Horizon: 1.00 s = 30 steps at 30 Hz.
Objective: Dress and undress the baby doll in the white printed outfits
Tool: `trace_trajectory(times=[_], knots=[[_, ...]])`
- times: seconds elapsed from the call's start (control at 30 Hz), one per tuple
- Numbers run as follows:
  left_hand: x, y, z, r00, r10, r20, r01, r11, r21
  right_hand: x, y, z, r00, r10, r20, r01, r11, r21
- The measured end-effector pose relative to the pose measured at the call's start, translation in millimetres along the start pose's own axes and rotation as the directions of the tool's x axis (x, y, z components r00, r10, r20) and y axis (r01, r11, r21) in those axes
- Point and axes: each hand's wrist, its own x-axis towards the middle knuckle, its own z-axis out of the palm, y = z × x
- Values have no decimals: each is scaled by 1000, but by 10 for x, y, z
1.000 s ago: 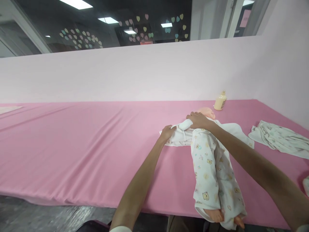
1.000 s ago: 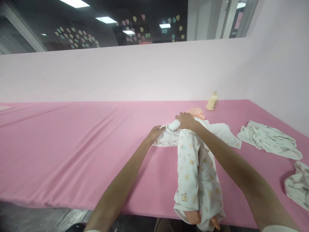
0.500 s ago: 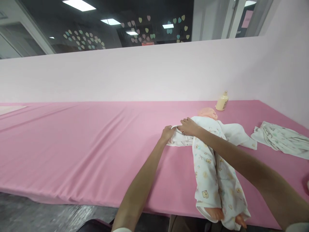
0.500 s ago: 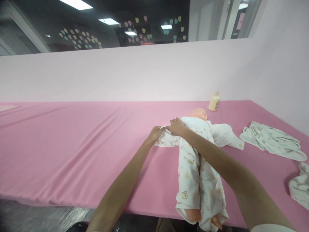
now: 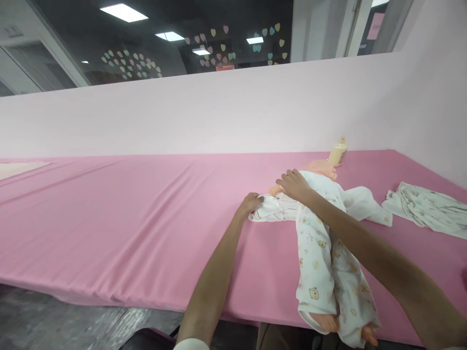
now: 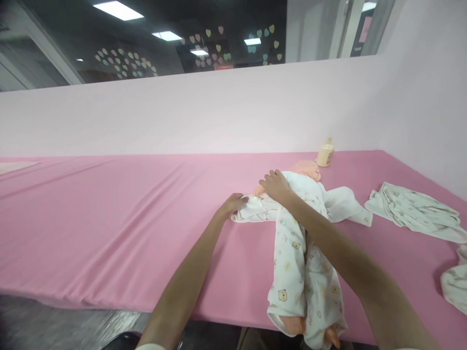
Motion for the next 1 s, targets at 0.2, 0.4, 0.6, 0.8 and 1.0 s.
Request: trace_trajectory(times=[0.2,0.4,0.6,0.8,1.0], knots=[[-37,36,2,998,18,62,-14,997,-73,36,-124,-18,1000,-2,25,-1,994,106],[-98,29,-100,976,35,214,26,962,-273,113,-250,29,1000,-3,1,2,970,242],[-39,53,-90,979,-52,195,134,891,-435,121,-368,28,995,84,-63,-53,919,392],[-144,166,-200,987,-69,147,125,900,-417,-640,154,-122,838,498,-222,-288,750,595],[-213,415,-236,968,-37,-248,35,999,-13,-2009,1156,188,354,920,168,-871,259,417]])
